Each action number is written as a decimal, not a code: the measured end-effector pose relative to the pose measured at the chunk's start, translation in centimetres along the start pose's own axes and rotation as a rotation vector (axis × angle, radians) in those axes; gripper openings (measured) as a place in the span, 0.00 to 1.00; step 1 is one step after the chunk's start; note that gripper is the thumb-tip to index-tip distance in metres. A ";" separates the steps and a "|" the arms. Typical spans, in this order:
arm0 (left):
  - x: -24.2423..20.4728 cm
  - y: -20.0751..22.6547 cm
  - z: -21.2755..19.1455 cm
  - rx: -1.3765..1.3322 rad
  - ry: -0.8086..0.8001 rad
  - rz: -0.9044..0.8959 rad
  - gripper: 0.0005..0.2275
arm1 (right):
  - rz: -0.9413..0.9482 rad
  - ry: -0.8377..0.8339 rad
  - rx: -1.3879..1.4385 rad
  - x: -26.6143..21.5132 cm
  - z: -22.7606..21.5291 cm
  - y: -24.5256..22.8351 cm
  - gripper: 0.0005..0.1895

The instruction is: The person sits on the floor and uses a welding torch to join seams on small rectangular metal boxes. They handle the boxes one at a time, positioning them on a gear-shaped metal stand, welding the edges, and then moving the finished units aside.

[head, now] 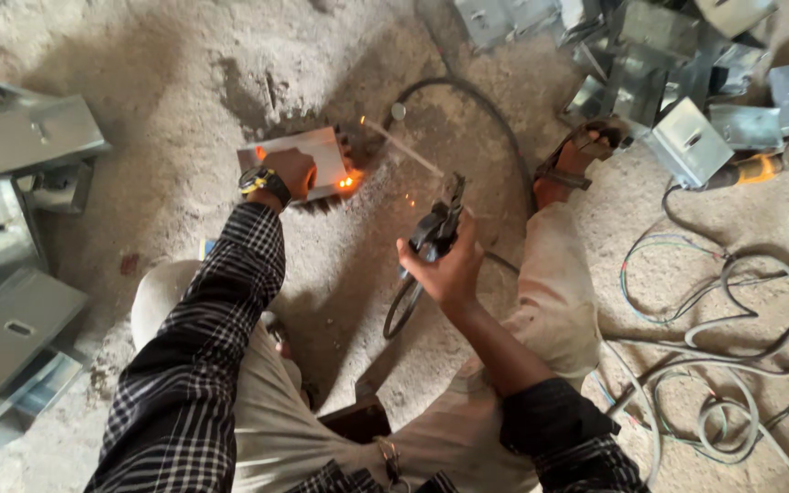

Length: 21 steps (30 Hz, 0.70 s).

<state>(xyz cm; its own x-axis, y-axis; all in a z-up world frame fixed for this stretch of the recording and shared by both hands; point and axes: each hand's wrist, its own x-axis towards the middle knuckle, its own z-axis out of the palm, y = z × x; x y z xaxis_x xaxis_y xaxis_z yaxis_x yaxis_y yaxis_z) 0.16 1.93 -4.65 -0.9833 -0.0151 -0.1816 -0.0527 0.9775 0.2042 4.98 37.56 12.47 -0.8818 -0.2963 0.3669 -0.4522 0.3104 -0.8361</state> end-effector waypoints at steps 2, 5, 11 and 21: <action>0.3 0.2 -1.9 -0.125 -0.013 -0.032 0.11 | -0.018 0.004 0.009 0.0 0.2 -0.1 0.36; -0.3 1.0 -2.6 -0.004 0.396 -0.085 0.19 | -0.051 0.001 0.003 0.1 0.2 -0.2 0.38; 1.1 -2.5 2.7 0.268 0.414 -0.237 0.14 | 0.027 -0.021 0.021 0.0 0.1 0.0 0.36; -3.0 2.4 -7.3 0.251 0.783 0.075 0.08 | -0.032 -0.036 -0.018 0.1 -0.5 0.4 0.35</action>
<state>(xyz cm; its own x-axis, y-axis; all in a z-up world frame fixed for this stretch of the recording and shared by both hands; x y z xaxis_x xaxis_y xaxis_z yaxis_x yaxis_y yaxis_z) 1.71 2.82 3.36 -0.8242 0.0009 0.5663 -0.0327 0.9983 -0.0491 4.58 38.15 12.38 -0.8618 -0.3383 0.3781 -0.4826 0.3168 -0.8165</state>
